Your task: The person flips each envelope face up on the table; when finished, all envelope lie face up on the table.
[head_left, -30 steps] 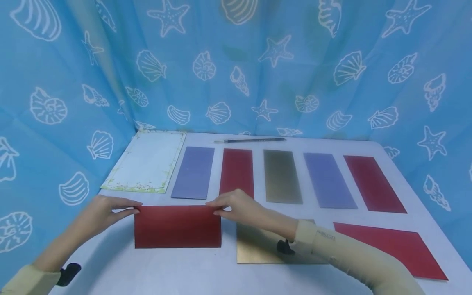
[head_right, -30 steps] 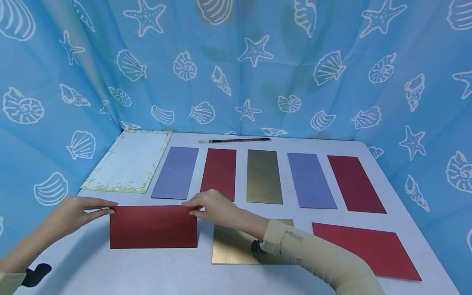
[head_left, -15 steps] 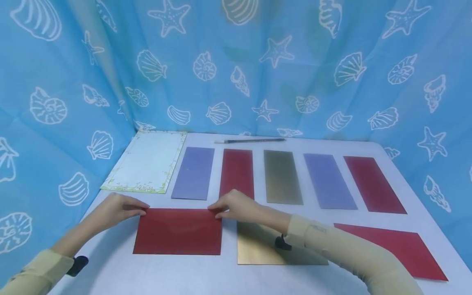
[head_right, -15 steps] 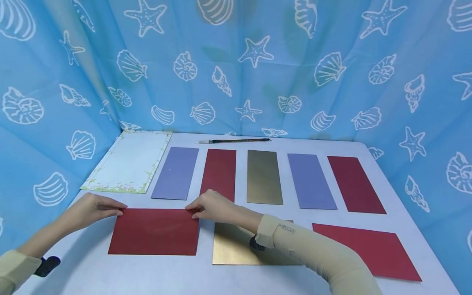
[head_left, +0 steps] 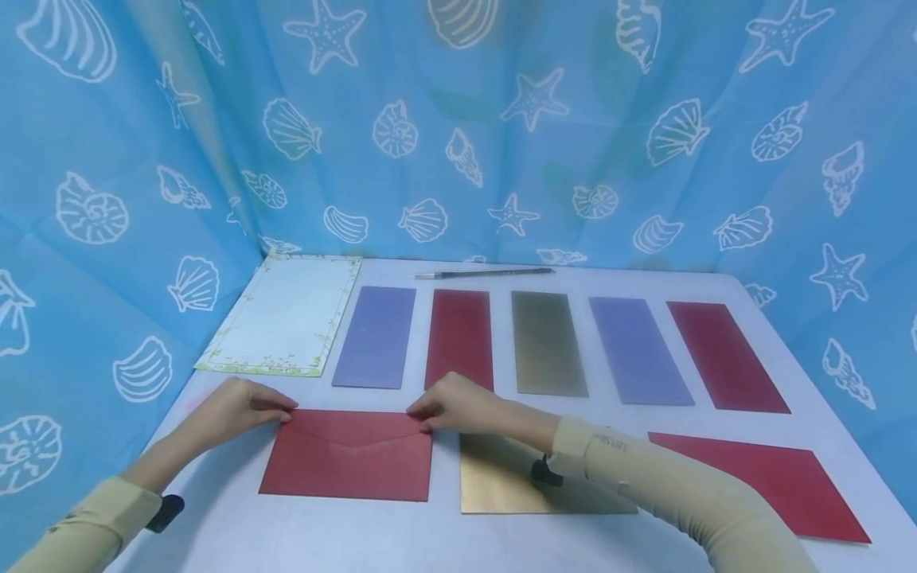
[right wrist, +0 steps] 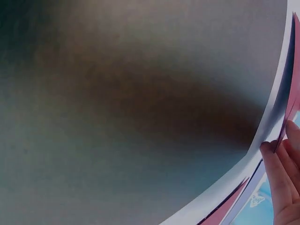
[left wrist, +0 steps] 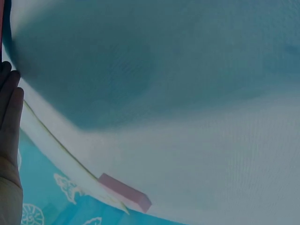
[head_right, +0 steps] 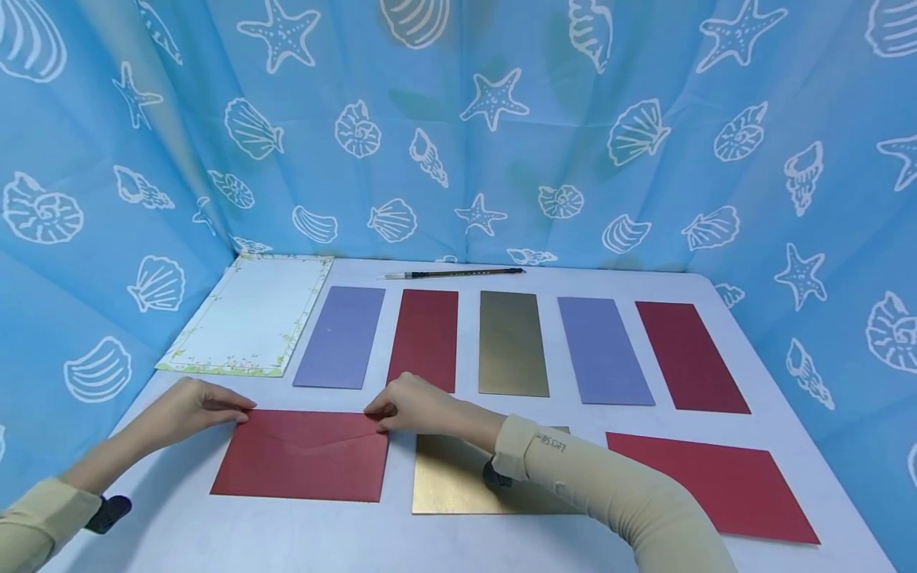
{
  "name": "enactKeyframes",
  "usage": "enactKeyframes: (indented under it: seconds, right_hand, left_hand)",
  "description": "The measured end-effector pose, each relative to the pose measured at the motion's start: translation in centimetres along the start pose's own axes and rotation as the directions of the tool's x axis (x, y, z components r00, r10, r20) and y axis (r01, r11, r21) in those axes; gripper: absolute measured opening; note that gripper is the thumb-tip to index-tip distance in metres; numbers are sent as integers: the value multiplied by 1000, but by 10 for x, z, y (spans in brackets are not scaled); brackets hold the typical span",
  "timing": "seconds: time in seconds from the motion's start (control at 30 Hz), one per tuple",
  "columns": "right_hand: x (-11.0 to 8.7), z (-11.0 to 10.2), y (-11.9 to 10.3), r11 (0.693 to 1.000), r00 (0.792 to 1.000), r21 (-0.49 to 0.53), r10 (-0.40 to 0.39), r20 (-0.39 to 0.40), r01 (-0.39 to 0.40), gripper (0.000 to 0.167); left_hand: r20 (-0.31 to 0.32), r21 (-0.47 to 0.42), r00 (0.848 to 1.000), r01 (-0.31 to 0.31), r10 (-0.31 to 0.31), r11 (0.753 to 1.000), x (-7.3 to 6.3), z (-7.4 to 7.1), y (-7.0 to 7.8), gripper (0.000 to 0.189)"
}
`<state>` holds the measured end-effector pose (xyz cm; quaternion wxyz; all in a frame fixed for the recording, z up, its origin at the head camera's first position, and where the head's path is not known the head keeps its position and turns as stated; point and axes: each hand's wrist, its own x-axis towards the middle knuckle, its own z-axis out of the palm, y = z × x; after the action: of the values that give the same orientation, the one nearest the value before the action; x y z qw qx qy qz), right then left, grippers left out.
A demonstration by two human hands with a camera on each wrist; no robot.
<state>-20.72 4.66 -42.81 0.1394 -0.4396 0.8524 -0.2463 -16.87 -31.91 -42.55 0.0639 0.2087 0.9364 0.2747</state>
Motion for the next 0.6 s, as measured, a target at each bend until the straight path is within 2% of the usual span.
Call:
enactKeyframes:
  seconds: [0.1, 0.2, 0.33, 0.4, 0.47, 0.53, 0.6]
  right_hand:
    - [0, -1, 2, 1000, 1000, -15, -6, -2, 6, 33]
    - [-1, -6, 1, 1000, 1000, -18, -10, -6, 10, 33]
    - [-7, -21, -5, 1000, 1000, -8, -14, -18, 14, 33]
    - [-11, -28, -11, 1000, 999, -15, -26, -26, 26, 34]
    - [-18, -35, -17, 999, 999, -27, -42, -28, 41, 37]
    - [-25, -39, -24, 997, 998, -31, -65, -17, 65, 40]
    - [-33, -41, -30, 995, 995, -31, -99, 10, 99, 43]
  left_hand:
    - [-9, -2, 1000, 18, -18, 1000, 0, 2, -1, 22]
    - [-16, -6, 1000, 2, -2, 1000, 2, 2, 0, 22]
    - [-80, 12, 997, -10, 11, 1000, 0, -3, 9, 29]
    - [-122, 53, 992, -28, 34, 998, -5, -5, 16, 35]
    - [-137, 83, 990, -27, 38, 996, -12, -6, 28, 41]
    - [-119, 99, 992, -21, 33, 995, -21, -6, 40, 46]
    - [-77, 100, 997, 7, 1, 995, -31, -5, 54, 49]
